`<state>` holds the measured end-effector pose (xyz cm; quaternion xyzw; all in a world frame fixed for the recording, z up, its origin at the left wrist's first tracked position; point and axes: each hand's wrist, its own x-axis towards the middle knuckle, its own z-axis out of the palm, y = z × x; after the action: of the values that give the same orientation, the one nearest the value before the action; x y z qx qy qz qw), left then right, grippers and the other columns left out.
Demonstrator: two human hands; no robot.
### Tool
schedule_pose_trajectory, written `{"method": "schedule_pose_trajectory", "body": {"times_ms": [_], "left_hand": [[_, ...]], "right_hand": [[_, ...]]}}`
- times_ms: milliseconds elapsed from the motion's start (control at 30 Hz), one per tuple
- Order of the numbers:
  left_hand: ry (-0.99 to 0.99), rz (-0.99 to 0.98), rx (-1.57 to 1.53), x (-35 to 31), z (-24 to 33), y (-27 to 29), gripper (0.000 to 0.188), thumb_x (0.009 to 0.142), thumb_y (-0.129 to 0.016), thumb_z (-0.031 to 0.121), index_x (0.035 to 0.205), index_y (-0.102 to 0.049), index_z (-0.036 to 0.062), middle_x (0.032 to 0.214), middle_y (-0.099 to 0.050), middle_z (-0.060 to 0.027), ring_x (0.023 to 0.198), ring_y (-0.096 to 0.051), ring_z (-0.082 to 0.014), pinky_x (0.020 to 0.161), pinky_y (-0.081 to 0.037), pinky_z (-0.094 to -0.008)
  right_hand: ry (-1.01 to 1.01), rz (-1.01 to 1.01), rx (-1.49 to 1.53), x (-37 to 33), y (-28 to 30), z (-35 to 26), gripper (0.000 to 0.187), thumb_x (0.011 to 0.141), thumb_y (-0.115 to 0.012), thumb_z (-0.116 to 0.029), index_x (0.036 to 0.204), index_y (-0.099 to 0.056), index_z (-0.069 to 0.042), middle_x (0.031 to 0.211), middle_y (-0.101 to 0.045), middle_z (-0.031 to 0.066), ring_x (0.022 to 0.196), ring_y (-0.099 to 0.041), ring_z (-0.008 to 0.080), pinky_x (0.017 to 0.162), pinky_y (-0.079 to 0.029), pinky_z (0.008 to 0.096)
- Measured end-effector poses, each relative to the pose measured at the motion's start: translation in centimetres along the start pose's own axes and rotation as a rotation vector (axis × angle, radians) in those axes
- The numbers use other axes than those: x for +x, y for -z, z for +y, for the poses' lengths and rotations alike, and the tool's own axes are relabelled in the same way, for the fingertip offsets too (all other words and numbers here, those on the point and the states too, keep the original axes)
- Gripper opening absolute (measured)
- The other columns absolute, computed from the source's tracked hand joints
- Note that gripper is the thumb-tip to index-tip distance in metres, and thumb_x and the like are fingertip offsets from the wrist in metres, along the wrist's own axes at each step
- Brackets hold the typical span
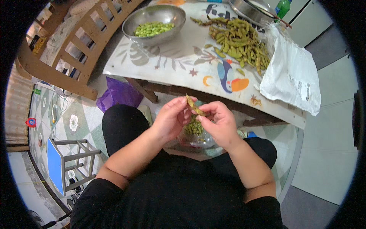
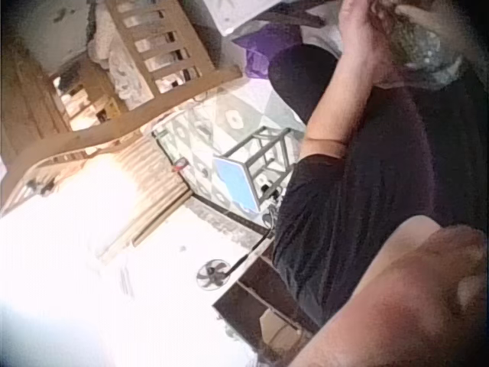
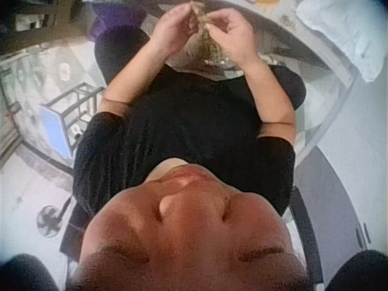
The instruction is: The person sits on the floor and shells edamame beans by hand. They pick up pods from a pile on a table, squeeze the beans out into a metal bowl, and discard the empty pods into a plastic bag on the floor.
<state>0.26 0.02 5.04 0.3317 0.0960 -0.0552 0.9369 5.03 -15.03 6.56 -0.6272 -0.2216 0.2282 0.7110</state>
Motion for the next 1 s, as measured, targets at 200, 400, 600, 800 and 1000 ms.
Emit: {"method": "schedule_pose_trajectory", "body": {"times_ms": [200,400,600,800,1000], "left_hand": [[0.027,0.062,0.054,-0.2,-1.2,1.8,0.018,0.081,-0.052,0.017,0.095,-0.054,0.0064,0.08,-0.053,0.0006,0.071,-0.049,-0.0091,0.063,-0.038,-0.0222],[-0.148,-0.141,0.364,-0.3,-1.9,2.0,0.012,0.075,-0.057,0.007,0.086,-0.059,0.0028,0.097,-0.05,-0.0045,0.087,-0.049,-0.0127,0.075,-0.04,-0.0251],[-0.183,-0.155,0.306,0.1,-2.4,2.5,0.005,0.074,-0.058,-0.001,0.079,-0.057,0.0007,0.086,-0.051,-0.0056,0.077,-0.053,-0.0122,0.071,-0.044,-0.0237],[-0.153,-0.106,0.293,-0.2,-2.2,2.8,0.006,0.072,-0.061,0.006,0.072,-0.056,0.003,0.081,-0.049,-0.0056,0.076,-0.049,-0.0143,0.069,-0.041,-0.0267],[-0.139,-0.075,0.213,0.1,-2.8,2.9,0.006,0.076,-0.057,0.009,0.075,-0.056,0.0032,0.081,-0.049,-0.0051,0.073,-0.05,-0.015,0.067,-0.041,-0.0271]], "right_hand": [[-0.036,-0.049,-0.157,0.1,0.0,1.0,0.022,0.072,-0.061,-0.006,0.092,-0.052,-0.003,0.086,-0.056,0.0018,0.075,-0.051,0.0064,0.063,-0.041,0.0207],[-0.235,0.023,0.042,-1.2,0.0,1.7,0.018,0.074,-0.06,-0.004,0.09,-0.055,0.001,0.081,-0.058,0.003,0.071,-0.053,0.0069,0.064,-0.043,0.019],[-0.257,-0.012,-0.102,-1.3,0.2,1.5,0.012,0.073,-0.061,-0.005,0.083,-0.06,0.003,0.076,-0.061,0.0058,0.069,-0.055,0.008,0.062,-0.045,0.0203],[-0.411,-0.11,0.075,-0.8,0.1,1.2,0.011,0.078,-0.056,-0.008,0.084,-0.059,0.002,0.076,-0.061,0.0066,0.069,-0.057,0.0106,0.061,-0.046,0.022],[-0.468,-0.101,0.335,-0.5,0.0,1.9,0.013,0.082,-0.05,-0.011,0.081,-0.057,0.0,0.075,-0.06,0.0103,0.063,-0.056,0.0142,0.06,-0.045,0.0242]]}}
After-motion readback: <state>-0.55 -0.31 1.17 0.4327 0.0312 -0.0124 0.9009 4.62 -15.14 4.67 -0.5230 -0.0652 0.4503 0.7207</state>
